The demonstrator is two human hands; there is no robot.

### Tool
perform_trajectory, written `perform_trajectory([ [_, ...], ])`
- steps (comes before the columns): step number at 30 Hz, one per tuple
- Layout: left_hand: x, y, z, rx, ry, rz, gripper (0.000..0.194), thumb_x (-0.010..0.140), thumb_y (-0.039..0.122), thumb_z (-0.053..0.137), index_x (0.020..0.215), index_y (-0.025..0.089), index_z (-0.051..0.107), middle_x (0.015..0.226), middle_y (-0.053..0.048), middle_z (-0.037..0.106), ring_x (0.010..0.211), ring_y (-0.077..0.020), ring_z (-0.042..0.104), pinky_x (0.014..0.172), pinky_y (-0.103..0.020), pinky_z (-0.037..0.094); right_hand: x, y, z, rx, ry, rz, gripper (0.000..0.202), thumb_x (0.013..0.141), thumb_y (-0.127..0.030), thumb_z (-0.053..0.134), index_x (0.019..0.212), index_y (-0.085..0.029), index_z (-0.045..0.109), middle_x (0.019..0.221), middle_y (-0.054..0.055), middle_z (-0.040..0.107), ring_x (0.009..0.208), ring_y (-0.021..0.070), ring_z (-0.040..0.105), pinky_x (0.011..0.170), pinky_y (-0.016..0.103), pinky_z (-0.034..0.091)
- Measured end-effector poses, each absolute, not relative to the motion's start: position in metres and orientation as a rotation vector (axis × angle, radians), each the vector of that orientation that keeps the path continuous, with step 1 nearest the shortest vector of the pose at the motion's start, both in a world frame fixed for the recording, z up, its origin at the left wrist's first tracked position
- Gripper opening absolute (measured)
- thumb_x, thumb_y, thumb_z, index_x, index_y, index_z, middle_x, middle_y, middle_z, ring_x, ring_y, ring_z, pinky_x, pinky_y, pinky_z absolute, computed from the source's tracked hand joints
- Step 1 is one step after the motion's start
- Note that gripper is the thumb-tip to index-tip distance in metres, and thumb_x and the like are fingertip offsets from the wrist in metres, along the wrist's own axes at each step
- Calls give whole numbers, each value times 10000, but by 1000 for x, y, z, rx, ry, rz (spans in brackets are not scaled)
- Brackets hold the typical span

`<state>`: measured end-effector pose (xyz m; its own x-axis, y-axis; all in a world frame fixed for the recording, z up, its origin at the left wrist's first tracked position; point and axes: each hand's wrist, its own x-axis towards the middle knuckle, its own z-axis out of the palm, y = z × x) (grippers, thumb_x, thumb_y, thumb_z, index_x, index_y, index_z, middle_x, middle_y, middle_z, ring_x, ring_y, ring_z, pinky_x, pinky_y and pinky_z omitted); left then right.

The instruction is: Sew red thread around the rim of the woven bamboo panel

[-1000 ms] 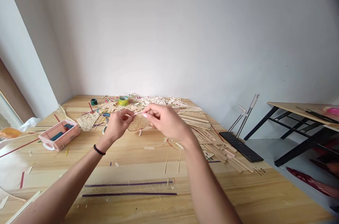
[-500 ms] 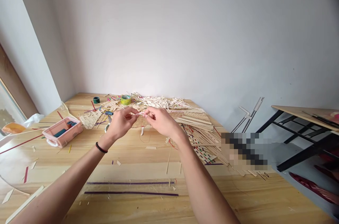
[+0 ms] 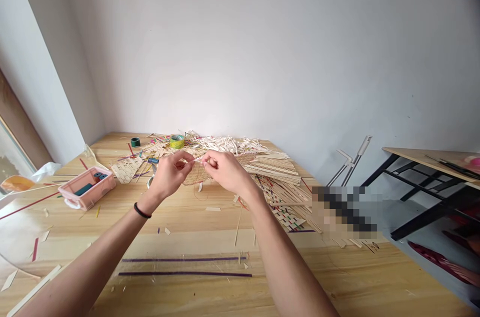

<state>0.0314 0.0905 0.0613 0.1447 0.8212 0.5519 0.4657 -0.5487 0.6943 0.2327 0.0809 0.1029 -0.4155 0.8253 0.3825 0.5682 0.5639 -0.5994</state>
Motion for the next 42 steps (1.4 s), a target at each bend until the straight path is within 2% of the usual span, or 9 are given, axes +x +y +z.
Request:
perform_trajectory([
  [6,32,89,64,2065,1250,1379,242,906,440,631,890,210,706,629,6,675,499,-135,548,508,-253,357,231,81,102,-1116,-2137,495,83,920,-154,557,887,-176,629,594,-79,475,558,104,367,616,236,297],
  [18,31,87,67,2061,1300,1418,220,904,395,629,846,202,718,560,38,559,468,-100,391,512,-254,294,222,79,102,-1139,-2120,414,129,922,-82,543,881,-179,618,566,-91,467,534,98,352,600,224,282],
  [22,31,89,66,2051,1303,1451,239,907,404,632,821,193,701,787,-17,683,495,-90,470,535,-257,353,218,79,99,-1135,-2116,395,133,933,-80,538,891,-180,615,591,-81,501,532,100,363,604,228,279],
  [24,31,90,65,2043,1302,1468,253,908,417,632,810,191,689,877,-38,699,524,-98,532,555,-263,399,215,79,97,-1135,-2111,392,136,937,-78,534,904,-181,616,604,-76,512,529,102,372,600,230,280],
  [30,30,93,62,2023,1300,1490,273,902,441,623,800,192,671,890,-40,668,617,-142,646,608,-286,484,205,81,90,-1135,-2087,363,158,948,-59,515,901,-182,602,622,-60,531,539,115,402,614,237,289],
  [38,30,95,60,2005,1290,1506,259,903,427,618,795,194,647,884,-41,682,630,-149,669,640,-298,536,193,83,82,-1177,-2046,320,170,966,-45,515,875,-184,550,672,-30,572,589,126,468,637,247,297],
  [42,30,95,60,2007,1288,1516,253,905,422,623,798,194,648,889,-42,686,625,-145,667,643,-297,542,189,83,79,-1199,-2034,334,156,983,-58,508,901,-184,548,619,-43,522,546,128,441,594,254,268],
])
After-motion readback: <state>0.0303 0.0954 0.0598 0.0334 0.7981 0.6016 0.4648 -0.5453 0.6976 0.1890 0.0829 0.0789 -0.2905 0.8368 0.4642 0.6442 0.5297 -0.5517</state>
